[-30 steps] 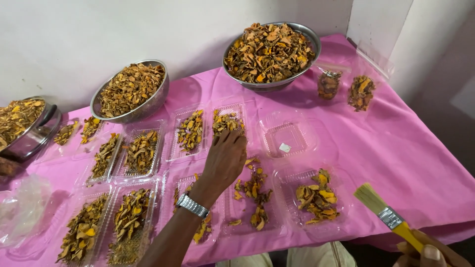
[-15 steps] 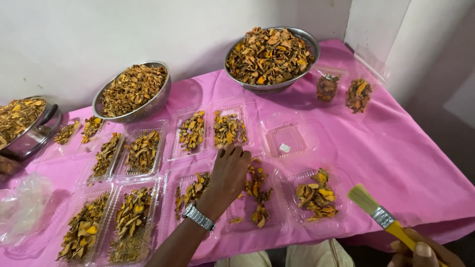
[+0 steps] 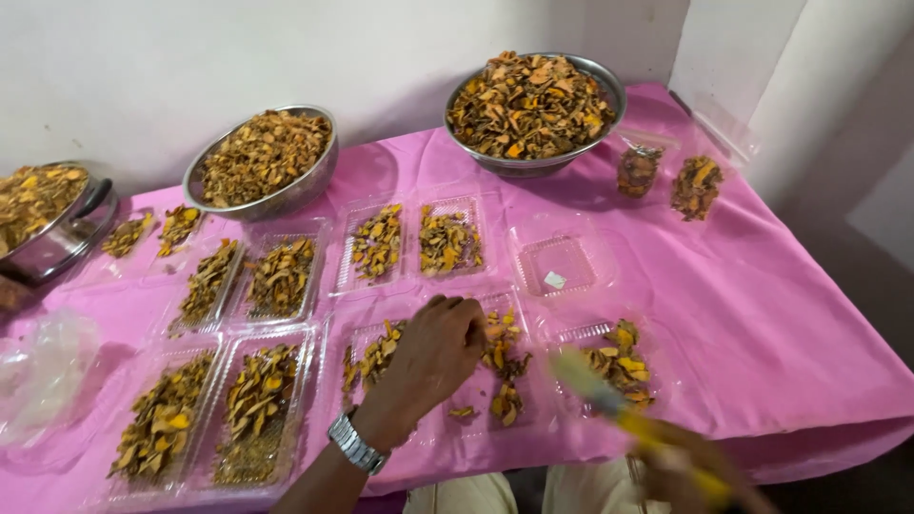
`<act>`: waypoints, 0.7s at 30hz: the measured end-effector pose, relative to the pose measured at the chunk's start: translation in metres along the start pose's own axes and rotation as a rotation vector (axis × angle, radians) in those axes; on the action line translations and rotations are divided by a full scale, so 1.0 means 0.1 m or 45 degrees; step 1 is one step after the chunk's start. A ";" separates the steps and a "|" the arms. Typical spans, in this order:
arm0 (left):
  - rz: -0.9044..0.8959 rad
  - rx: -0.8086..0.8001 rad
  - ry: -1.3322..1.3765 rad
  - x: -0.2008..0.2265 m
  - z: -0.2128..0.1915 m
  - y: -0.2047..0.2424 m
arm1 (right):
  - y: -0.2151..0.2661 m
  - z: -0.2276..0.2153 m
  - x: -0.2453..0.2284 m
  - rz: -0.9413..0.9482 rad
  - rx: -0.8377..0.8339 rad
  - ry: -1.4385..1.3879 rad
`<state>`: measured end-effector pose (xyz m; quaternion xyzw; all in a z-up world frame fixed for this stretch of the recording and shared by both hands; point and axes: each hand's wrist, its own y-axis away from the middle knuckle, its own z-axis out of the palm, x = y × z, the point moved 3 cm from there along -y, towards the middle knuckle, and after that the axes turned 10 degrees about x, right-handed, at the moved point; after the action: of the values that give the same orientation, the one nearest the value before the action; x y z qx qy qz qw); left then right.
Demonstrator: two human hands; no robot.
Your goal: Arranging dried herbs into small plastic containers and using a brush to tidy the workspace.
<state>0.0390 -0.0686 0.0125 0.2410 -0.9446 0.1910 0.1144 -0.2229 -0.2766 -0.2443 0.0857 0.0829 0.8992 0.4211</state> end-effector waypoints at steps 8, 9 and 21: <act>-0.421 -0.226 0.538 0.14 -0.44 0.32 | -0.78 2.49 1.13 -2.561 1.491 1.160; -0.425 -0.226 0.541 0.18 -0.42 0.32 | -0.78 2.25 1.04 -2.557 1.492 1.165; -0.019 -0.328 0.499 0.93 -0.23 -0.10 | 0.58 1.82 1.11 -2.617 1.981 0.965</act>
<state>-0.0328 -0.1053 0.0648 0.1895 -0.9191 0.1113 0.3269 -0.2951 -0.2134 -0.0458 -0.0519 0.7055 -0.1345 0.6939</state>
